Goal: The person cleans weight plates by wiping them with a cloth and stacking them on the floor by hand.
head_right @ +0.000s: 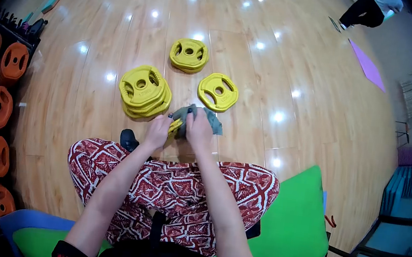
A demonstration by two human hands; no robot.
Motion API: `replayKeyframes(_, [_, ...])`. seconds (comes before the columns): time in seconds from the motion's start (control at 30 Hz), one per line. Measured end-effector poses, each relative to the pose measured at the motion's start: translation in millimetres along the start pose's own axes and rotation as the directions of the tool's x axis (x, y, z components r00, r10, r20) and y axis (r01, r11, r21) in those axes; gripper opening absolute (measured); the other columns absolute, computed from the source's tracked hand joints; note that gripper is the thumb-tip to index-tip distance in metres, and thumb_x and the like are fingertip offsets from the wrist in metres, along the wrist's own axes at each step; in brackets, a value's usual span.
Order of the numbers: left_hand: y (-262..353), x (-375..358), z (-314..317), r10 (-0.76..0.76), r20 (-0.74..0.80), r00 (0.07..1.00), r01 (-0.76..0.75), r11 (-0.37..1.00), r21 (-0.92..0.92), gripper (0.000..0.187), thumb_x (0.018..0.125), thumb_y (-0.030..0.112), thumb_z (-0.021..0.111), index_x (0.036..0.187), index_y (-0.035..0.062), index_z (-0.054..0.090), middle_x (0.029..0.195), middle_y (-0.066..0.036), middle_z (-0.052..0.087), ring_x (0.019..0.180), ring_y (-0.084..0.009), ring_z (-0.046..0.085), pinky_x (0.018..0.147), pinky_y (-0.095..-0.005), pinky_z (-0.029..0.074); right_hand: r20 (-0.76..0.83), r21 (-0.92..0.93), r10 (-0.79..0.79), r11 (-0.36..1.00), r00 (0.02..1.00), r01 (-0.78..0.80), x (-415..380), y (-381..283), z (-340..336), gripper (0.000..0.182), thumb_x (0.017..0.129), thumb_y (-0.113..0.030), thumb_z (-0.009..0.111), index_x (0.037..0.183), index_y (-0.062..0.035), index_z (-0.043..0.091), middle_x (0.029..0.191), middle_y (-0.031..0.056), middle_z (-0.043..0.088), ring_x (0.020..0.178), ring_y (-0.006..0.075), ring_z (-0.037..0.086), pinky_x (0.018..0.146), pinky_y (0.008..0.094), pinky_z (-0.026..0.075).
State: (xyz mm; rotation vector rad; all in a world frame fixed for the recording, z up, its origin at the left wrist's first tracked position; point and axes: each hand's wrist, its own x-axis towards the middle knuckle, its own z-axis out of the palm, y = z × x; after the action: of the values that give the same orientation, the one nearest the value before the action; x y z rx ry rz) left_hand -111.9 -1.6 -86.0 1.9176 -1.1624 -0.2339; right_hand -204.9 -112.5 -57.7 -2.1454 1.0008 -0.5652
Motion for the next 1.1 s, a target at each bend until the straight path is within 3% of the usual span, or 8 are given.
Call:
replayKeyframes(0.07, [3, 3, -3, -0.146, 0.018, 0.989, 0.147, 0.979, -0.142, 0.039, 0.086, 0.026, 0.035, 0.068, -0.0019, 0.056, 0.077, -0.025, 0.053, 0.077, -0.0381, 0.051, 0.068, -0.0432, 0.038, -0.072, 0.008, 0.033, 0.999, 0.997, -0.032, 6, 34, 3, 0.031, 0.082, -0.031, 0.047, 0.093, -0.0029, 0.050, 0.082, 0.0209, 0.058, 0.076, 0.0373, 0.056, 0.067, 0.0462, 0.042])
replayKeyframes(0.2, [-2, -6, 0, 0.040, -0.057, 0.998, -0.043, 0.998, -0.052, 0.030, 0.085, 0.021, 0.034, 0.081, 0.0004, 0.055, 0.074, -0.019, 0.054, 0.071, -0.0340, 0.051, 0.064, -0.0408, 0.038, -0.224, 0.135, 0.296, 0.953, 0.928, -0.271, 4, 34, -18, 0.030, 0.076, -0.032, 0.056, 0.085, -0.0043, 0.054, 0.076, 0.0178, 0.060, 0.069, 0.0363, 0.057, 0.062, 0.0428, 0.043])
replayKeyframes(0.3, [-3, -8, 6, -0.159, -0.007, 0.987, 0.151, 0.947, -0.283, 0.027, 0.086, 0.019, 0.036, 0.081, -0.0009, 0.054, 0.073, -0.019, 0.052, 0.072, -0.0324, 0.051, 0.065, -0.0403, 0.039, -0.304, 0.058, -0.134, 0.986, 0.943, 0.159, -8, -13, -25, 0.022, 0.072, -0.022, 0.063, 0.081, -0.0040, 0.055, 0.067, 0.0137, 0.057, 0.060, 0.0276, 0.056, 0.054, 0.0351, 0.044])
replayKeyframes(0.43, [-7, -13, 20, 0.020, 0.025, 0.999, -0.018, 0.996, -0.092, 0.034, 0.086, 0.022, 0.034, 0.078, -0.0034, 0.056, 0.078, -0.022, 0.053, 0.074, -0.0377, 0.048, 0.068, -0.0441, 0.036, -0.091, -0.157, -0.425, 0.899, 0.901, 0.408, -16, -19, -12, 0.021, 0.074, -0.026, 0.060, 0.072, -0.0065, 0.052, 0.066, 0.0099, 0.056, 0.059, 0.0274, 0.056, 0.053, 0.0366, 0.045])
replayKeyframes(0.7, [3, -3, 10, -0.245, 0.120, 0.962, 0.270, 0.915, -0.298, 0.039, 0.086, 0.027, 0.036, 0.073, -0.0039, 0.056, 0.076, -0.024, 0.053, 0.074, -0.0392, 0.051, 0.067, -0.0439, 0.037, -0.082, -0.177, -0.226, 0.962, 0.971, 0.209, 1, -16, -1, 0.021, 0.075, -0.026, 0.057, 0.071, -0.0054, 0.052, 0.066, 0.0123, 0.057, 0.059, 0.0308, 0.056, 0.051, 0.0393, 0.044])
replayKeyframes(0.9, [2, -1, 8, -0.197, 0.087, 0.977, 0.213, 0.941, -0.262, 0.036, 0.085, 0.025, 0.037, 0.071, -0.0014, 0.056, 0.076, -0.023, 0.054, 0.074, -0.0376, 0.051, 0.068, -0.0427, 0.038, -0.042, -0.244, 0.024, 0.969, 0.999, -0.034, 21, -6, -4, 0.021, 0.076, -0.028, 0.053, 0.078, -0.0072, 0.055, 0.072, 0.0135, 0.060, 0.067, 0.0327, 0.058, 0.059, 0.0424, 0.045])
replayKeyframes(0.97, [-5, -11, 14, 0.141, -0.062, 0.988, -0.144, 0.988, -0.047, 0.032, 0.084, 0.024, 0.037, 0.072, 0.0010, 0.056, 0.074, -0.020, 0.055, 0.073, -0.0353, 0.051, 0.068, -0.0418, 0.039, 0.017, -0.283, 0.159, 0.948, 0.987, -0.148, 27, 22, -17, 0.024, 0.076, -0.029, 0.051, 0.087, -0.0089, 0.059, 0.080, 0.0171, 0.060, 0.075, 0.0336, 0.058, 0.066, 0.0437, 0.045])
replayKeyframes(1.1, [0, -18, 10, 0.114, 0.145, 0.983, -0.104, 0.992, -0.073, 0.022, 0.083, 0.017, 0.039, 0.078, 0.0015, 0.054, 0.070, -0.016, 0.055, 0.070, -0.0325, 0.050, 0.063, -0.0408, 0.038, -0.232, -0.054, 0.256, 0.960, 0.939, -0.275, 33, 53, -28, 0.024, 0.075, -0.028, 0.053, 0.083, -0.0062, 0.060, 0.074, 0.0184, 0.059, 0.072, 0.0331, 0.059, 0.063, 0.0408, 0.045])
